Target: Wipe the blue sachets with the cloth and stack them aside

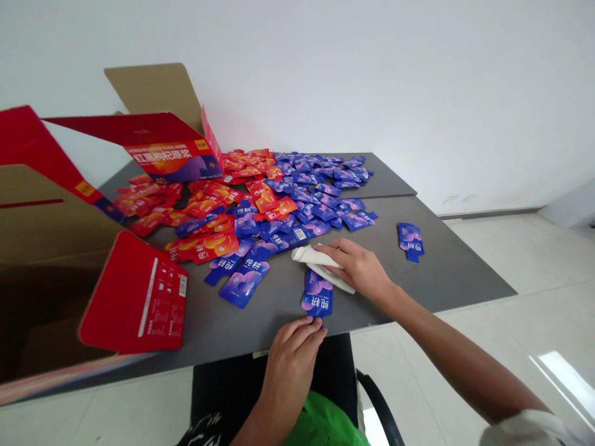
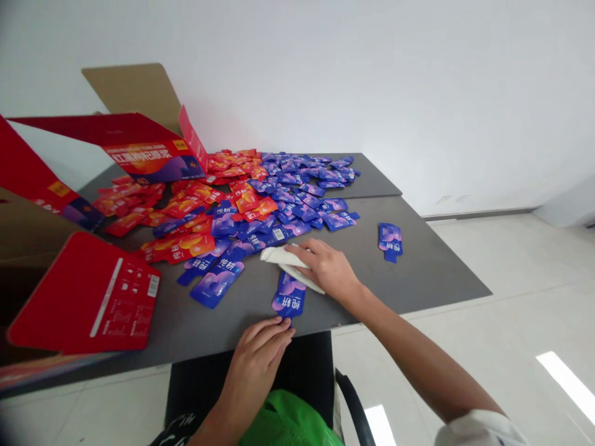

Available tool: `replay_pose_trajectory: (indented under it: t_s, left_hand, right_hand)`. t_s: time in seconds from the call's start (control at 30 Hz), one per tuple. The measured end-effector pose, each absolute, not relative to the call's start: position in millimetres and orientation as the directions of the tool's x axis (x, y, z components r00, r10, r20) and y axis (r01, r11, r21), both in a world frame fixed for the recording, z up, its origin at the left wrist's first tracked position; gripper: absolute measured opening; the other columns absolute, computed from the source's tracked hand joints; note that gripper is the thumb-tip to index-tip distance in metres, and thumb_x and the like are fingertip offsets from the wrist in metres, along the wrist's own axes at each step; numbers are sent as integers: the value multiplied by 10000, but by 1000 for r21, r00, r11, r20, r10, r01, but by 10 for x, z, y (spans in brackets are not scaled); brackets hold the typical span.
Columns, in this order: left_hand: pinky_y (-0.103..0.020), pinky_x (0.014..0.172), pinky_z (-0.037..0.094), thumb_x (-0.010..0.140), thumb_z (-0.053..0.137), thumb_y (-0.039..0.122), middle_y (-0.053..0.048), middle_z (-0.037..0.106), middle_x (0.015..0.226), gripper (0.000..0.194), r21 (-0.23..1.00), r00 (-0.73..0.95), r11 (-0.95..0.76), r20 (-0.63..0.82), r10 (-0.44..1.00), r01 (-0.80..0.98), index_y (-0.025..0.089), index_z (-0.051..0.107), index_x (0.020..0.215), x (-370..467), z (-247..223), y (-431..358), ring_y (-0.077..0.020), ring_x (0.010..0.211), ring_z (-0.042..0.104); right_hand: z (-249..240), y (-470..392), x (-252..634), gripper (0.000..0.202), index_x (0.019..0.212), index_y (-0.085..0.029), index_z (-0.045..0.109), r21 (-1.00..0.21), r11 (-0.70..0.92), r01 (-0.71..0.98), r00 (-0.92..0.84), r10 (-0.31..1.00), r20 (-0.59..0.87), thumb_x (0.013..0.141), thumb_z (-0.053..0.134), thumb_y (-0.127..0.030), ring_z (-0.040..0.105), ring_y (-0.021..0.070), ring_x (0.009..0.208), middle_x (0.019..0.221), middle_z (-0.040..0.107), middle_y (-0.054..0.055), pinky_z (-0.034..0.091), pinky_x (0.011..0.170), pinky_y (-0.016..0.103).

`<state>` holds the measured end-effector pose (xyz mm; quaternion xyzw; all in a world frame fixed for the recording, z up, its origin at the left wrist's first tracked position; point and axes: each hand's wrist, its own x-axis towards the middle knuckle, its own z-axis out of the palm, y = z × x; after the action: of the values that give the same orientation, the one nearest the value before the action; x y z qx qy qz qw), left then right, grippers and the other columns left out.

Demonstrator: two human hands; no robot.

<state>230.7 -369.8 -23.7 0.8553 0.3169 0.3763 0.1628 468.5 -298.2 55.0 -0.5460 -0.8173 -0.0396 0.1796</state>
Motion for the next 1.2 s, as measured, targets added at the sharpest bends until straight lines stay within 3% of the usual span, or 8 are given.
replay_pose_trajectory:
  t_s: [0.17, 0.27, 0.47, 0.6, 0.73, 0.87, 1.0, 1.2]
  left_hand:
    - [-432, 914, 636, 996, 609, 125, -42, 791, 1117, 230, 514, 534, -745, 523, 665, 424, 201, 752, 1158, 2297, -210, -3704, -232, 1024, 723]
    - [-417, 916, 637, 1000, 603, 126, -44, 790, 1143, 228, 513, 539, -755, 532, 654, 409, 202, 754, 1153, 2298, -210, -3690, -226, 1053, 720]
    - [-410, 920, 636, 1008, 597, 140, -33, 792, 1145, 224, 525, 514, -742, 537, 668, 417, 222, 761, 1137, 2301, -230, -3685, -220, 1064, 724]
    - [-410, 921, 630, 1005, 607, 140, -29, 791, 1147, 218, 521, 514, -749, 546, 662, 410, 212, 756, 1146, 2298, -223, -3699, -224, 1066, 717]
    - [-421, 905, 627, 1014, 591, 148, -35, 793, 1105, 215, 512, 530, -749, 531, 661, 421, 204, 751, 1146, 2292, -196, -3696, -229, 1019, 719]
    - [-418, 924, 625, 1008, 605, 152, -35, 785, 1162, 215, 516, 543, -752, 524, 656, 411, 203, 746, 1163, 2290, -188, -3686, -228, 1065, 712]
    - [-412, 929, 626, 1002, 612, 139, -29, 789, 1154, 216, 525, 524, -746, 533, 664, 410, 207, 749, 1154, 2298, -206, -3689, -220, 1066, 715]
    - [-414, 928, 625, 1003, 608, 144, -26, 787, 1156, 213, 523, 528, -745, 529, 664, 414, 203, 750, 1151, 2294, -227, -3698, -227, 1069, 710]
  right_hand:
    - [352, -3455, 4419, 391, 1420, -271, 623, -232, 584, 778, -548, 811, 204, 1063, 544, -410, 685, 189, 1038, 1156, 710, 80, 568, 857, 271]
    - [220, -3196, 4508, 387, 1411, -269, 632, -268, 505, 821, -464, 862, 204, 1050, 579, -398, 690, 186, 1046, 1181, 700, 78, 566, 869, 270]
    - [391, -2583, 4809, 367, 1383, -266, 666, -124, 344, 931, -309, 921, 235, 1027, 621, -344, 688, 224, 1018, 1163, 707, 91, 567, 802, 280]
    - [505, -3004, 4624, 421, 1469, -279, 588, -162, 427, 890, -363, 876, 316, 1055, 562, -351, 672, 222, 1073, 1222, 683, 99, 566, 861, 298]
    - [367, -3435, 4396, 399, 1429, -271, 618, -217, 578, 787, -541, 815, 208, 1059, 552, -402, 682, 199, 1034, 1160, 704, 83, 569, 850, 280]
    - [225, -3147, 4532, 389, 1413, -280, 631, -251, 477, 843, -438, 877, 195, 1051, 572, -408, 691, 194, 1036, 1172, 700, 75, 564, 850, 267]
    - [337, -2664, 4791, 374, 1391, -262, 658, -150, 343, 927, -312, 929, 197, 1034, 609, -364, 691, 230, 1031, 1171, 702, 92, 569, 811, 288]
    - [489, -3103, 4559, 416, 1463, -270, 593, -173, 474, 863, -414, 861, 296, 1056, 563, -353, 670, 220, 1067, 1202, 688, 97, 557, 859, 290]
